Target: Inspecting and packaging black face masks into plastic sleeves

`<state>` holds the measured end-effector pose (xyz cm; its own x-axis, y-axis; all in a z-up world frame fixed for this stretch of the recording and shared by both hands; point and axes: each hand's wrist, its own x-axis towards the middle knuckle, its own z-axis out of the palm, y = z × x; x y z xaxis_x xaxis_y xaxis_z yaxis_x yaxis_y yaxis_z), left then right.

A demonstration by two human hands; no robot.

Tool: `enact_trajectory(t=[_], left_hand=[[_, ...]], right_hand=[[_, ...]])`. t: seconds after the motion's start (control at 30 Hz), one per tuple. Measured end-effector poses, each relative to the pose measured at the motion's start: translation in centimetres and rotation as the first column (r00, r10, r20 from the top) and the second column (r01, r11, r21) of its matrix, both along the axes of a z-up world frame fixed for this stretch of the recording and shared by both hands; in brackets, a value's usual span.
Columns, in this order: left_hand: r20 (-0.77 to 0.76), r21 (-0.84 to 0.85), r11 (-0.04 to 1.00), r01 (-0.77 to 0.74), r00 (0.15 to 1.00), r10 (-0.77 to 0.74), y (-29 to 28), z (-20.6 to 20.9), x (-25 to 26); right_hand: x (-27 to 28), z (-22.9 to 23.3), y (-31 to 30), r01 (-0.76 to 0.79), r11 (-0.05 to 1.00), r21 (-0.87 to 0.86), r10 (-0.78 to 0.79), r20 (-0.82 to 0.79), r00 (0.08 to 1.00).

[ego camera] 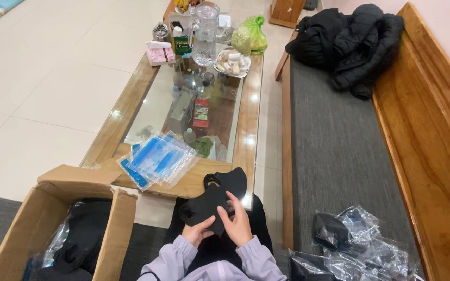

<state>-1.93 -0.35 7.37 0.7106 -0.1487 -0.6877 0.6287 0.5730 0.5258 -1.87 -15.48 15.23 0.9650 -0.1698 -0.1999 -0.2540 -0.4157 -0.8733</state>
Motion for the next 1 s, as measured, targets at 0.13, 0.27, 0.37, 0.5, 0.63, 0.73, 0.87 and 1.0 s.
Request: enact_trajectory(t=[0.13,0.27,0.37,0.5,0.63,0.73,0.87,1.0], left_hand=[[0.01,0.026,0.999,-0.024,1.0,0.024,-0.2,2.7,0.2],[0.016,0.099,0.993,0.067,0.998,-0.069,-0.7,2.1,0.0],[0.012,0.217,0.955,0.202,0.978,-0.21,-1.0,1.7,-0.1],[0.051,0.332,0.875,0.353,0.919,-0.39,-1.2,-0.2,-0.5],[0.048,0.297,0.887,0.353,0.922,-0.383,-1.0,-1.6,-0.4],[0.066,0.295,0.887,0.356,0.918,-0.39,-0.9,-1.6,-0.4],[0.068,0.301,0.88,0.367,0.912,-0.404,-1.0,-0.4,-0.3],[0.077,0.216,0.933,0.289,0.947,-0.311,-1.0,0.8,-0.3]], right_hand=[[-0.4,-0.8,-0.4,0.017,0.999,-0.034,-0.016,0.053,0.998],[-0.7,0.0,-0.8,0.026,1.0,-0.018,-0.025,0.057,0.998],[-0.9,1.6,-0.9,0.006,0.999,0.042,-0.009,0.073,0.997],[-0.7,2.3,-1.2,-0.03,1.0,0.008,0.027,0.235,0.972],[-0.3,0.9,-1.7,0.025,1.0,-0.01,-0.021,0.316,0.948],[-0.3,0.5,-2.0,0.102,0.987,-0.127,-0.047,0.38,0.924],[-0.5,1.6,-2.0,0.16,0.951,-0.264,0.009,0.541,0.841],[-0.9,1.0,-1.8,0.12,0.974,-0.194,-0.002,0.522,0.853]])
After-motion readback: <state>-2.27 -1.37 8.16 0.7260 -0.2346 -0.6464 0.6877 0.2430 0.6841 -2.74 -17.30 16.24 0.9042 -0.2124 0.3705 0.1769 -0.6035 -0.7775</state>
